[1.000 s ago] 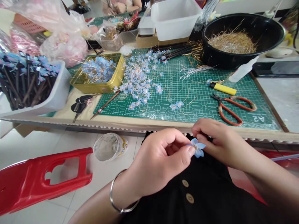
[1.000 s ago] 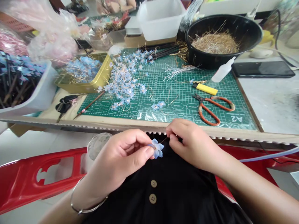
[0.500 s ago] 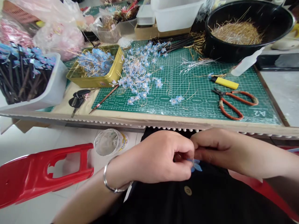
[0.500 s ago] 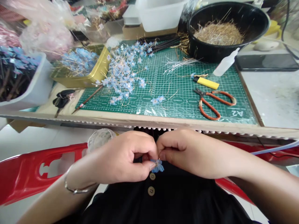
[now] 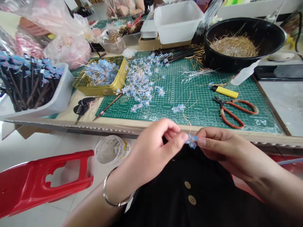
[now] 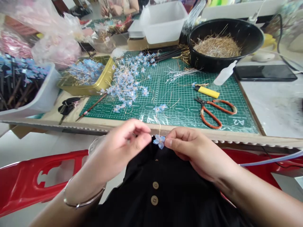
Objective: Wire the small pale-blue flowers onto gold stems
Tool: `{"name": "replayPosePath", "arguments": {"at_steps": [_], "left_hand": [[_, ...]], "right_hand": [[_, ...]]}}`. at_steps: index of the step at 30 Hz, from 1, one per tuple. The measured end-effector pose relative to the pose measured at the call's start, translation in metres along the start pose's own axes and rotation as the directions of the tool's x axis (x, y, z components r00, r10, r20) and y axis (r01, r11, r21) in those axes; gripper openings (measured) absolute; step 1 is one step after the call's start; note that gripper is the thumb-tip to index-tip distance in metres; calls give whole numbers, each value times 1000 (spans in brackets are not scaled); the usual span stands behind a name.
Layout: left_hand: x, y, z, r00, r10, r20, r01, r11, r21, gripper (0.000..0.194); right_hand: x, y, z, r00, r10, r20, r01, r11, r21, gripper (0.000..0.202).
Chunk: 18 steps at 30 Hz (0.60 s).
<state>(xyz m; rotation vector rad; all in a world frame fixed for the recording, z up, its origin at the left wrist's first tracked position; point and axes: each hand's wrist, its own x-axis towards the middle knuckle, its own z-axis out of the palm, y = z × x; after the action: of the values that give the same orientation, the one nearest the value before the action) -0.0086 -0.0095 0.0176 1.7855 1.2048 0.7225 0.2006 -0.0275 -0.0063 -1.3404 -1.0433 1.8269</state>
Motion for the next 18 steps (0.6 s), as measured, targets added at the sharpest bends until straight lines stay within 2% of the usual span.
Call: {"name": "replayPosePath", "arguments": {"at_steps": [2, 3, 5, 7, 9, 11, 13, 14, 16, 18], "left_hand": [[-1, -6, 7, 974, -112, 196, 147, 974, -172, 16], [0, -9, 11, 960, -136, 246, 196, 951, -238, 15], [1, -13, 16, 944, -165, 287, 264, 899, -350, 13], [3, -16, 19, 930, -180, 320, 316, 836, -449, 14], [4, -17, 20, 913, -187, 362, 359, 789, -499, 14], [4, -15, 19, 905, -196, 377, 373, 792, -483, 16], [3, -12, 20, 916, -217, 336, 350, 843, -409, 17], [2, -10, 21, 927, -228, 298, 331, 873, -358, 19], [0, -6, 24, 949, -237, 206, 282, 933, -226, 22], [-1, -4, 28, 972, -203, 122, 213, 974, -73, 22]], "right_hand": [[-2, 3, 3, 1000, 0, -17, 1, 999, 38, 40], [-3, 4, 3, 1000, -1, -26, 2, 999, 38, 39], [-4, 5, 1, 1000, -14, -27, 14, 1000, -16, 38], [-5, 4, -4, 997, -81, 0, 79, 977, -196, 33], [-8, -1, -8, 972, -233, 30, 220, 855, -470, 23], [-12, -7, -10, 902, -426, 70, 350, 627, -696, 14], [-18, -10, -6, 816, -566, 113, 402, 416, -815, 15], [-20, -9, -3, 792, -596, 134, 403, 344, -848, 17], [-23, -6, 5, 788, -596, 153, 376, 269, -887, 19], [-24, -1, 12, 805, -569, 170, 361, 240, -901, 21]]}}
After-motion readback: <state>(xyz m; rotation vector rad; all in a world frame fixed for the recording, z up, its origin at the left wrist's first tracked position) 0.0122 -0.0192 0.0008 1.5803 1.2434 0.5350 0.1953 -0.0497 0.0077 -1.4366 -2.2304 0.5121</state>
